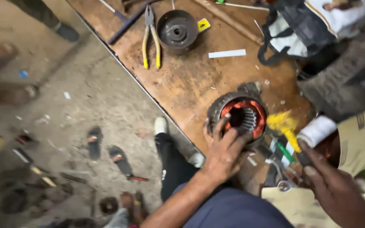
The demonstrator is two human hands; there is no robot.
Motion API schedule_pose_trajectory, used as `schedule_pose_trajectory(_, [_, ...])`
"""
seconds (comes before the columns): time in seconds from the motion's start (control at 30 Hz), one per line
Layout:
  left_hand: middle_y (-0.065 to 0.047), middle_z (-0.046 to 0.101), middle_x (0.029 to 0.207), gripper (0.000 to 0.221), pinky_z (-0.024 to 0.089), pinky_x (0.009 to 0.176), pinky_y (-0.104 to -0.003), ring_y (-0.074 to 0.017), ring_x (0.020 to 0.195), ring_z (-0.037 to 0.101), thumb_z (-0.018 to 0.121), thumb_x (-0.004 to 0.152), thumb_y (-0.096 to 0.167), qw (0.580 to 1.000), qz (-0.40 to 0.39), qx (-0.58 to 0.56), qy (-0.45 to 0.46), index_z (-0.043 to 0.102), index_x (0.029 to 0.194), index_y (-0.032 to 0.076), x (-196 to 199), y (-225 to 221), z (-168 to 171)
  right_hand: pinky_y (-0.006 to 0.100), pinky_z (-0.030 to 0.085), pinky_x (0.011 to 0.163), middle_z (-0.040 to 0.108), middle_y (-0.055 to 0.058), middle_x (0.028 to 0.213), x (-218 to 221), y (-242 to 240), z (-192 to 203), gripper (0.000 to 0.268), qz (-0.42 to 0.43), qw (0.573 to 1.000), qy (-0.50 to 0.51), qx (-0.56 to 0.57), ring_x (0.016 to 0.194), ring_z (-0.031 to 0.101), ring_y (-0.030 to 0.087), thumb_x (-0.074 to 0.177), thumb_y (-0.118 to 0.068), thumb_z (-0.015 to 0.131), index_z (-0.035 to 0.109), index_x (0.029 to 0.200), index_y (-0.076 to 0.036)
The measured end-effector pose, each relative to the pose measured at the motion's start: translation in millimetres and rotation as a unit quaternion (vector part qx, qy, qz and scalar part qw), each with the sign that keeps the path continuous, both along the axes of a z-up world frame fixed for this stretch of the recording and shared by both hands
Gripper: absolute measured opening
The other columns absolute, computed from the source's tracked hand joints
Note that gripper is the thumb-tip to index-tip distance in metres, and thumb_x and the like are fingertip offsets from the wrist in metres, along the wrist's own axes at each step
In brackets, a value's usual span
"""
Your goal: The person works on an electric motor stator with copper windings on a cluttered workbench, holding and rotating it while picking at the windings and slots by hand. They use a brush to sweep the windings, pliers and a screwdriver to work on the slots, and a hammer to tap the housing.
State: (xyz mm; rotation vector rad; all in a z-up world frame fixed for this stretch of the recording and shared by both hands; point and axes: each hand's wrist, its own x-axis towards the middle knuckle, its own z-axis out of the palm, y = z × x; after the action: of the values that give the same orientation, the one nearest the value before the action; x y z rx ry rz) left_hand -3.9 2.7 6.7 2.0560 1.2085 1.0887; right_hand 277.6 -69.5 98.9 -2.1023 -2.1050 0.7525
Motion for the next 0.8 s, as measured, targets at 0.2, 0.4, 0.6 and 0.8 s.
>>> schedule_pose_trajectory(0.2, [-0.022, 0.045, 0.161, 0.062, 0.035, 0.128, -0.049, -0.0433, 0.153, 0.042, 0.080, 0.090, 0.025, 0.987, -0.009, -0.067, -0.147, 0.058, 0.145, 0.009, -52.6, 30.8, 20.4, 0.042, 0.060, 0.074, 0.073, 0.014, 0.099, -65.9, 1.5, 19.3, 0.066, -0.163, 0.969, 0.113, -0.144, 0.082, 0.071, 0.027, 0.099, -0.020, 0.058, 0.044, 0.162, -0.030])
schedule_pose_trajectory(0.4, [-0.020, 0.049, 0.159, 0.075, 0.041, 0.124, -0.046, -0.0390, 0.149, 0.049, 0.084, 0.084, 0.030, 0.981, -0.110, -0.103, -0.124, 0.053, 0.149, 0.008, -69.5, 55.2, 2.2, 0.041, 0.059, 0.076, 0.069, 0.021, 0.125, -97.6, 16.3, 22.1, 0.056, 0.044, 0.978, 0.167, 0.119, 0.101, 0.073, 0.034, 0.096, -0.013, 0.054, 0.046, 0.151, -0.018])
schedule_pose_trajectory(0.6, [-0.022, 0.049, 0.157, 0.076, 0.039, 0.124, -0.048, -0.0410, 0.149, 0.047, 0.085, 0.083, 0.029, 0.981, -0.092, -0.106, -0.134, 0.054, 0.148, 0.005, -62.8, 47.4, 8.4, 0.041, 0.062, 0.071, 0.069, 0.016, 0.136, -66.7, 11.3, -20.6, 0.075, 0.137, 0.988, -0.007, 0.071, 0.101, 0.073, 0.035, 0.079, -0.009, 0.062, 0.052, 0.153, -0.019])
schedule_pose_trajectory(0.8, [-0.023, 0.041, 0.164, 0.067, 0.035, 0.129, -0.047, -0.0398, 0.155, 0.041, 0.077, 0.091, 0.019, 0.969, -0.067, -0.156, -0.182, 0.051, 0.152, 0.005, -55.2, 40.2, 9.6, 0.041, 0.063, 0.065, 0.068, 0.017, 0.121, -74.3, -7.8, -8.1, 0.058, 0.036, 0.994, 0.077, 0.069, 0.088, 0.074, 0.035, 0.087, -0.004, 0.058, 0.056, 0.143, -0.019])
